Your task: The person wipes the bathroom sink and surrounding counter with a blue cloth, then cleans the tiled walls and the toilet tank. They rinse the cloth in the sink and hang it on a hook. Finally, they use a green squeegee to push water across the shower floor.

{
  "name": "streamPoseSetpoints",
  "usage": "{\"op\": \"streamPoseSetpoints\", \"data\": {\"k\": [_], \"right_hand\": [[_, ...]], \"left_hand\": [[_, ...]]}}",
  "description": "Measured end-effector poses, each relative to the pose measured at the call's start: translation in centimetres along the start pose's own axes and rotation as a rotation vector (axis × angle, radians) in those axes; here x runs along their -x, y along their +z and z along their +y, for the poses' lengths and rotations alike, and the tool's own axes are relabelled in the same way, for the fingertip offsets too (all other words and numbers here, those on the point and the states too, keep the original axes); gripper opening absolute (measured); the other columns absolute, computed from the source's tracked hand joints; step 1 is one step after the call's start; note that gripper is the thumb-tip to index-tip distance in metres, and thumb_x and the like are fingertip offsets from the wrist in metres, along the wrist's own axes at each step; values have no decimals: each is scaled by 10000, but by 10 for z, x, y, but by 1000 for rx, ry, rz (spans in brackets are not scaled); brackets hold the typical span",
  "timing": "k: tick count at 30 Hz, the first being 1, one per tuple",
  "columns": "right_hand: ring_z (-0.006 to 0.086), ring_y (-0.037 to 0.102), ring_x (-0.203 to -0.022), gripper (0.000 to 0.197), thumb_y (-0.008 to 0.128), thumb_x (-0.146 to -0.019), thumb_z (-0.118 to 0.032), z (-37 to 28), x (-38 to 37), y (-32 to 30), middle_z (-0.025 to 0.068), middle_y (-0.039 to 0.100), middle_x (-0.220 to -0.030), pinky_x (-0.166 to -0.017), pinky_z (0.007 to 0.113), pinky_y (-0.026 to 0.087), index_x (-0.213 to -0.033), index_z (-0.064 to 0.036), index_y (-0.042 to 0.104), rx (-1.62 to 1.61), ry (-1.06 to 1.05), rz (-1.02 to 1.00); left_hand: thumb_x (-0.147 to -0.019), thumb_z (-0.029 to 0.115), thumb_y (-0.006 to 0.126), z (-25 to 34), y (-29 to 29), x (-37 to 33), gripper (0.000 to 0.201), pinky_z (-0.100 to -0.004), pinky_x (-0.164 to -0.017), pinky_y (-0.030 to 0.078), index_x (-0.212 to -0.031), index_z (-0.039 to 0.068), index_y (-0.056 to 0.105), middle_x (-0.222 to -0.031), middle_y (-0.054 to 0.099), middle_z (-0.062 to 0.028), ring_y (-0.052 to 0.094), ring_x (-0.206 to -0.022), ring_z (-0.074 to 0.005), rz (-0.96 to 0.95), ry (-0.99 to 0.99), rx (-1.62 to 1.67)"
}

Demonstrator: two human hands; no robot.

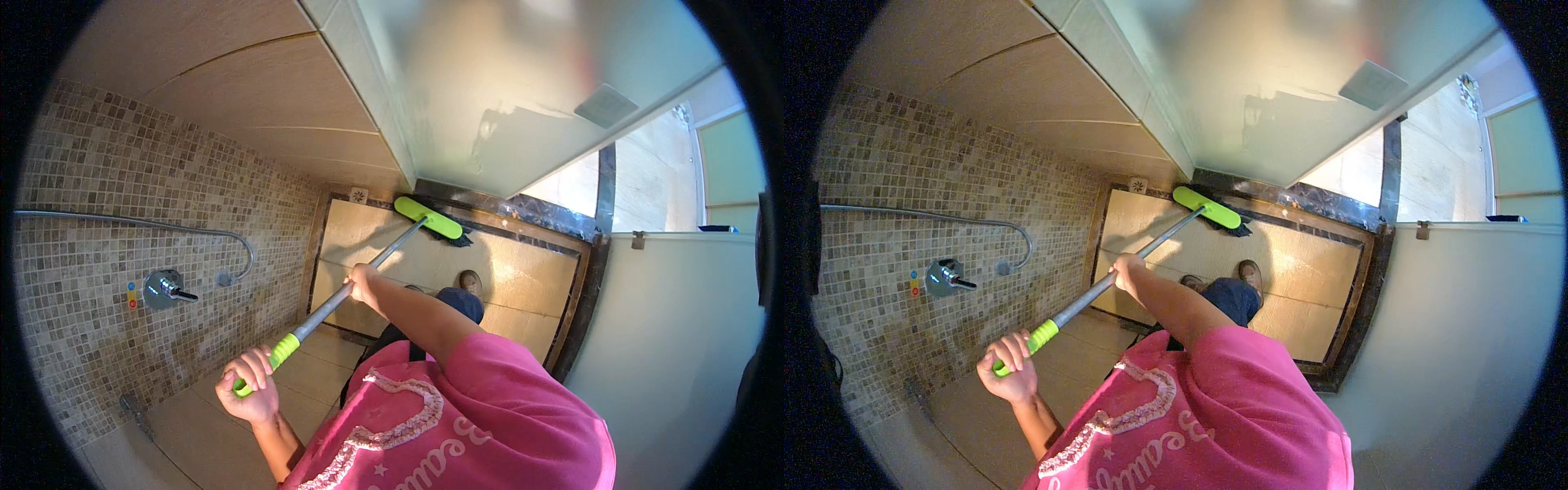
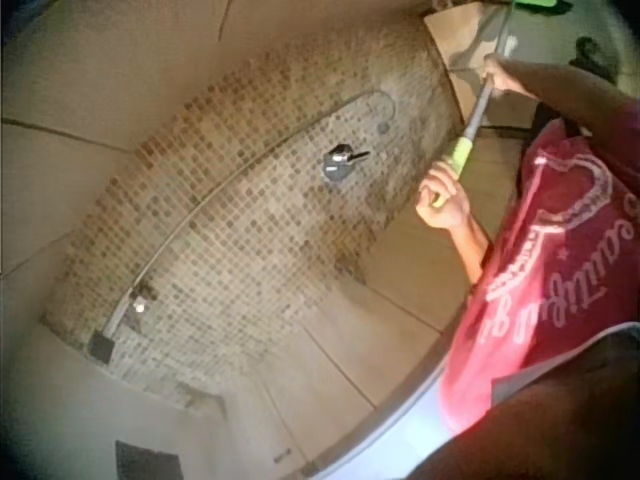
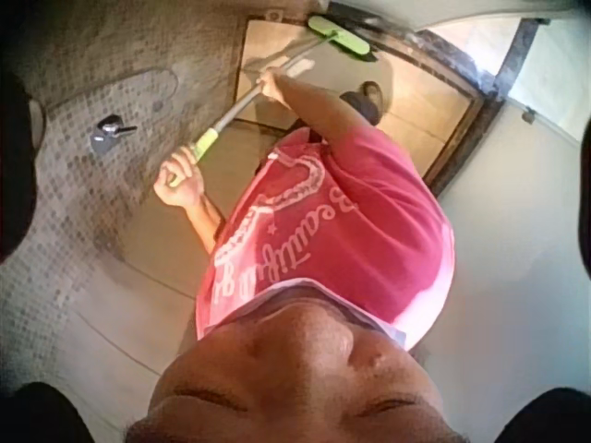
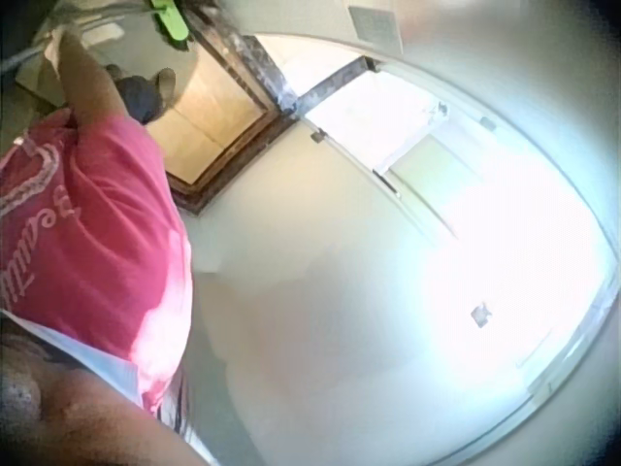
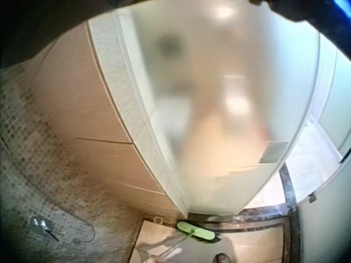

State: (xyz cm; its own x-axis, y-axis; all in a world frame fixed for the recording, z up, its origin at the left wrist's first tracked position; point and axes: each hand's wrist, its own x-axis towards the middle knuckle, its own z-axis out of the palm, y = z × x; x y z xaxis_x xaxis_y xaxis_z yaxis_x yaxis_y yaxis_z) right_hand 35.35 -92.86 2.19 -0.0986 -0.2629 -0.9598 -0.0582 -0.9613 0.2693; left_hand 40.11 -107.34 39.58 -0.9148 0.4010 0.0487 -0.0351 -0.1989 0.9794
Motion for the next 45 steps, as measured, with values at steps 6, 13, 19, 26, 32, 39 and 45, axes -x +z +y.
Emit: {"op": "streamPoseSetpoints", "data": {"k": [6,13,19,26,32,39,45], "right_hand": [[246,523,-658,59,482,-1040,-100,2,-8,42,127,503,-859,-534,395,476,-1067,-48,492,73,14,-65],[216,519,-602,104,513,-1052,-168,-44,3,64,88,502,-773,-528,384,512,-1048,-64,504,167,16,-114],[208,533,-583,108,501,-1043,-164,-74,35,84,84,512,-756,-526,360,538,-1000,-66,515,272,52,-15],[195,491,-554,124,495,-1032,-108,-103,43,106,72,479,-714,-532,357,523,-916,-66,483,351,103,17],[185,475,-539,173,505,-1035,-99,-101,46,89,55,470,-681,-538,364,500,-866,-76,480,351,101,31],[192,427,-501,157,491,-1038,-122,-88,22,23,32,428,-630,-493,379,454,-882,-100,493,470,-37,-114],[218,441,-458,181,478,-1017,-115,-43,51,-17,44,438,-573,-459,417,472,-837,-100,497,597,11,-129]], "left_hand": [[-961,348,426,-7,8,-16,432,-429,-854,404,-577,150,409,-535,438,-21,438,-615,-207,-41,60,-143],[-959,311,447,-22,55,-55,387,-421,-816,411,-612,138,440,-556,475,-31,469,-605,-206,6,139,-110],[-972,323,440,-28,92,-84,410,-402,-741,416,-602,147,426,-534,453,-16,459,-565,-180,81,219,-30],[-966,361,442,-31,122,-112,429,-392,-694,417,-592,154,405,-500,417,-3,427,-520,-165,212,241,-14],[-955,362,452,-31,129,-85,436,-393,-692,428,-576,150,412,-502,445,-21,445,-516,-183,285,256,-55],[-955,374,552,-17,147,-10,477,-417,-714,455,-571,108,456,-533,507,-65,517,-537,-230,274,236,-68],[-919,330,580,47,154,39,441,-407,-636,441,-561,98,468,-516,514,-52,513,-496,-218,374,298,-60]]}}
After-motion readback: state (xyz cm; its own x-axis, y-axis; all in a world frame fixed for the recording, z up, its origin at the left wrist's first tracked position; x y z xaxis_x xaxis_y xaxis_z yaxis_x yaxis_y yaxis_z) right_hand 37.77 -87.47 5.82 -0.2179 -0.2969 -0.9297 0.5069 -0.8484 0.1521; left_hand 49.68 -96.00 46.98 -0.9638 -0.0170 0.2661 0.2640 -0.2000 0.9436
